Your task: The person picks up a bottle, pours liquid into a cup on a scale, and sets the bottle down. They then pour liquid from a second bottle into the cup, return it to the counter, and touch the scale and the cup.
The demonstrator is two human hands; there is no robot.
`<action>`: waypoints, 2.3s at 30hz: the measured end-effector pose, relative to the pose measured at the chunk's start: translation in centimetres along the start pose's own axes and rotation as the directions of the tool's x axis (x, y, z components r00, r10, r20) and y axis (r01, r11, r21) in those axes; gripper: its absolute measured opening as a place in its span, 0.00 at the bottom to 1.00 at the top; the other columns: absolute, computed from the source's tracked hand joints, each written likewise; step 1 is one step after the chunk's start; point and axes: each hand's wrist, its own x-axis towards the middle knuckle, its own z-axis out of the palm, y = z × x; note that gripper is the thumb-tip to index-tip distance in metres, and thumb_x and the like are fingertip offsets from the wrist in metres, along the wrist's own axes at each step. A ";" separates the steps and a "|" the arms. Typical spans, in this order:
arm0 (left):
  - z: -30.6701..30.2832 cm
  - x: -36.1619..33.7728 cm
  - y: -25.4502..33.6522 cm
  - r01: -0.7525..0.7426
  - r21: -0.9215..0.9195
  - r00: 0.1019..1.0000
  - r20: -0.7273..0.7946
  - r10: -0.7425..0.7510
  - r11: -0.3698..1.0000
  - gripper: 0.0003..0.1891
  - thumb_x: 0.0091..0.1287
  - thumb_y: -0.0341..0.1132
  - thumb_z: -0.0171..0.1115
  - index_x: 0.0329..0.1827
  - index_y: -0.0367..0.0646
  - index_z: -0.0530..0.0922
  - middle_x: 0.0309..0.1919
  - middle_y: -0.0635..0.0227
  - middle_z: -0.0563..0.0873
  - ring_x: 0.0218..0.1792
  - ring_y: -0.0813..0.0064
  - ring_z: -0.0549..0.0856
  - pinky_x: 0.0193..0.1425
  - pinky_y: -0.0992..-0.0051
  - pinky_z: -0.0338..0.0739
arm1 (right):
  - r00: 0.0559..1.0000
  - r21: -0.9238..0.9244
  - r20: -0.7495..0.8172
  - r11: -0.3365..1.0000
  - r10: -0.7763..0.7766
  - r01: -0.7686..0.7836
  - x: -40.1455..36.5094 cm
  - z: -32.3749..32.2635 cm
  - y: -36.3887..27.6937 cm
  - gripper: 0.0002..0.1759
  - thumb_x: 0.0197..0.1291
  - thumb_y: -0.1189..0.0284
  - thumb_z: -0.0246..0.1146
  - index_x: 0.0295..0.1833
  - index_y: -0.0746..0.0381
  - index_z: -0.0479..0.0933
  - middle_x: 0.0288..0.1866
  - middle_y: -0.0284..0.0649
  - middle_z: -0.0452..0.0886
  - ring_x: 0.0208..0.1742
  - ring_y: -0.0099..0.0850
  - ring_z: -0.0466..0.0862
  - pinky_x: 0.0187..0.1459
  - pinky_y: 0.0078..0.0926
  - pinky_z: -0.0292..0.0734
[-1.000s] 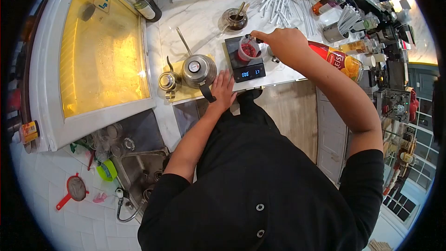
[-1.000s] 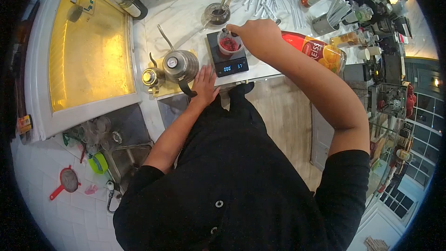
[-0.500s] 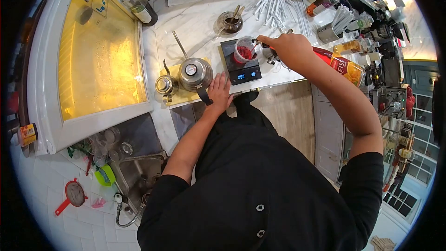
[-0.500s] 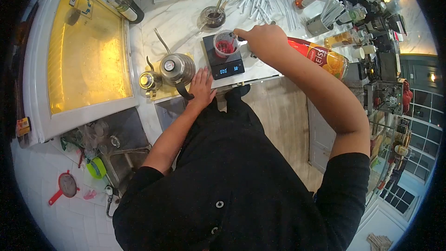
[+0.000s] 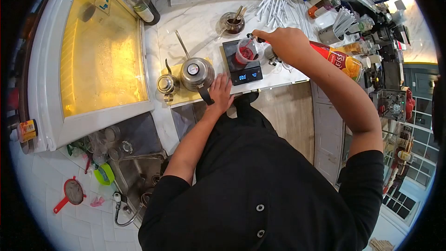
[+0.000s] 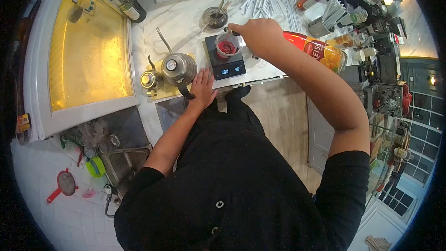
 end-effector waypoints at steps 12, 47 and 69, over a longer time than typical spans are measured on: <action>-0.5 0.1 0.1 -0.009 -0.055 0.999 -0.035 0.007 0.998 0.40 0.59 0.46 0.78 0.73 0.38 0.74 0.80 0.47 0.69 0.81 0.47 0.67 0.84 0.51 0.62 | 0.995 0.001 0.096 0.999 0.040 -0.041 -1.1 1.8 -0.1 0.30 0.73 0.71 0.58 0.76 0.34 0.76 0.41 0.41 0.91 0.42 0.42 0.93 0.38 0.42 0.87; -0.3 0.0 0.2 0.002 -0.017 0.999 -0.046 -0.003 1.000 0.39 0.59 0.46 0.78 0.72 0.38 0.76 0.80 0.50 0.70 0.80 0.48 0.68 0.82 0.52 0.63 | 0.999 0.052 0.049 0.999 -0.015 0.012 2.2 3.7 -1.2 0.22 0.72 0.69 0.60 0.70 0.42 0.77 0.43 0.42 0.91 0.44 0.45 0.94 0.39 0.42 0.88; 0.6 -0.2 -0.2 -0.034 -0.026 0.996 -0.084 0.031 0.999 0.40 0.58 0.47 0.78 0.72 0.37 0.76 0.80 0.45 0.70 0.80 0.44 0.69 0.82 0.49 0.63 | 0.999 0.099 -0.010 0.994 0.044 -0.042 -2.0 0.2 0.0 0.29 0.69 0.71 0.62 0.74 0.39 0.75 0.40 0.43 0.90 0.43 0.44 0.93 0.38 0.44 0.86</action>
